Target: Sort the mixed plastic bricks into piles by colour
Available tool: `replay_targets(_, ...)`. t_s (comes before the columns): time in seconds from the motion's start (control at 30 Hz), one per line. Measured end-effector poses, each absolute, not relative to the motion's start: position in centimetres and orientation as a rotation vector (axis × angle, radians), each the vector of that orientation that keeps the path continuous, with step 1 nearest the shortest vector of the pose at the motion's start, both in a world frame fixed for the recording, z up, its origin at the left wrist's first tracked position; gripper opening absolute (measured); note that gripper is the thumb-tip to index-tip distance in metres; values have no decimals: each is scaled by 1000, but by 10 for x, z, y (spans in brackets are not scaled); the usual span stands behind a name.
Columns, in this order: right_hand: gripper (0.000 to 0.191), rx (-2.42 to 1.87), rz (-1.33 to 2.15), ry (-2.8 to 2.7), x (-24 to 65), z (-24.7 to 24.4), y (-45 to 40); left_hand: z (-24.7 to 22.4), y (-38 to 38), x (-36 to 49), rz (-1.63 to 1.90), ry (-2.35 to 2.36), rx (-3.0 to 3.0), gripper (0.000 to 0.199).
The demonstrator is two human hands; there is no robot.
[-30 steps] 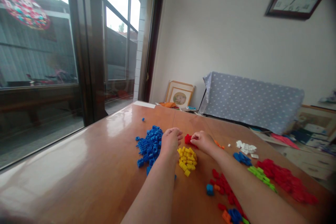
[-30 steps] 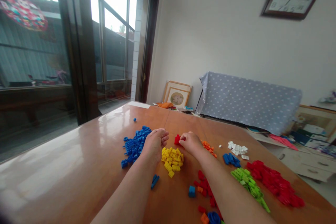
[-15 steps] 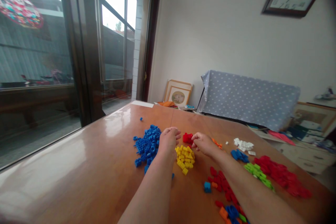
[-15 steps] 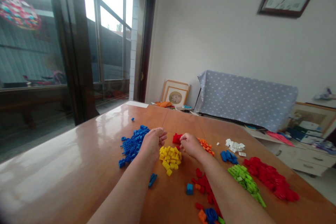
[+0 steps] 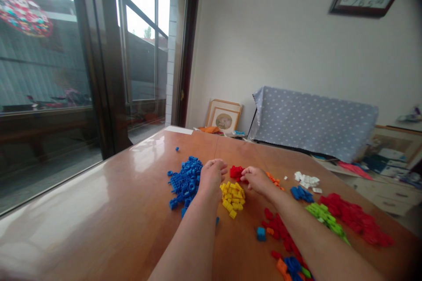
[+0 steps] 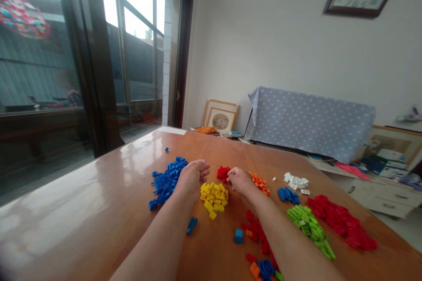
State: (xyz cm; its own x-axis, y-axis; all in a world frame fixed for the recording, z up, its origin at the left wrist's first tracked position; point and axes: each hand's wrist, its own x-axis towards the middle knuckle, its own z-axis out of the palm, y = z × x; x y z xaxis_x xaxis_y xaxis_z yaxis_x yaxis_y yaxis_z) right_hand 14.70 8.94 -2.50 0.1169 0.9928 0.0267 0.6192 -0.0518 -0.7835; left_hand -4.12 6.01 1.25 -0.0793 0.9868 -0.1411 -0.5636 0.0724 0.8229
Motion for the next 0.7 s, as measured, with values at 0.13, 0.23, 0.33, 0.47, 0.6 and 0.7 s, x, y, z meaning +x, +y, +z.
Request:
replay_targets(0.13, 19, -1702, 585, -1700, 150, -23, 91, 12, 60, -41, 1442, 897, 620, 25)
replay_targets(0.23, 22, -1681, 494, -1824, 149, -20, 92, 12, 60, -40, 1448, 896, 621, 28)
replay_targets(0.33, 26, -1685, 405, -1932, 147, -17, 94, 11, 61, -40, 1444, 899, 622, 29)
replay_targets(0.47, 24, -1725, 263, -2050, 144, -14, 99, 11, 60, -40, 1437, 910, 624, 26)
replay_targets(0.6, 21, -1783, 120, -2134, 141, -14, 104, 11, 60, -40, 1427, 924, 633, 23)
replay_targets(0.7, 22, -1817, 42, -2162, 139, -15, 105, 10, 60, -41, 1422, 926, 656, 24)
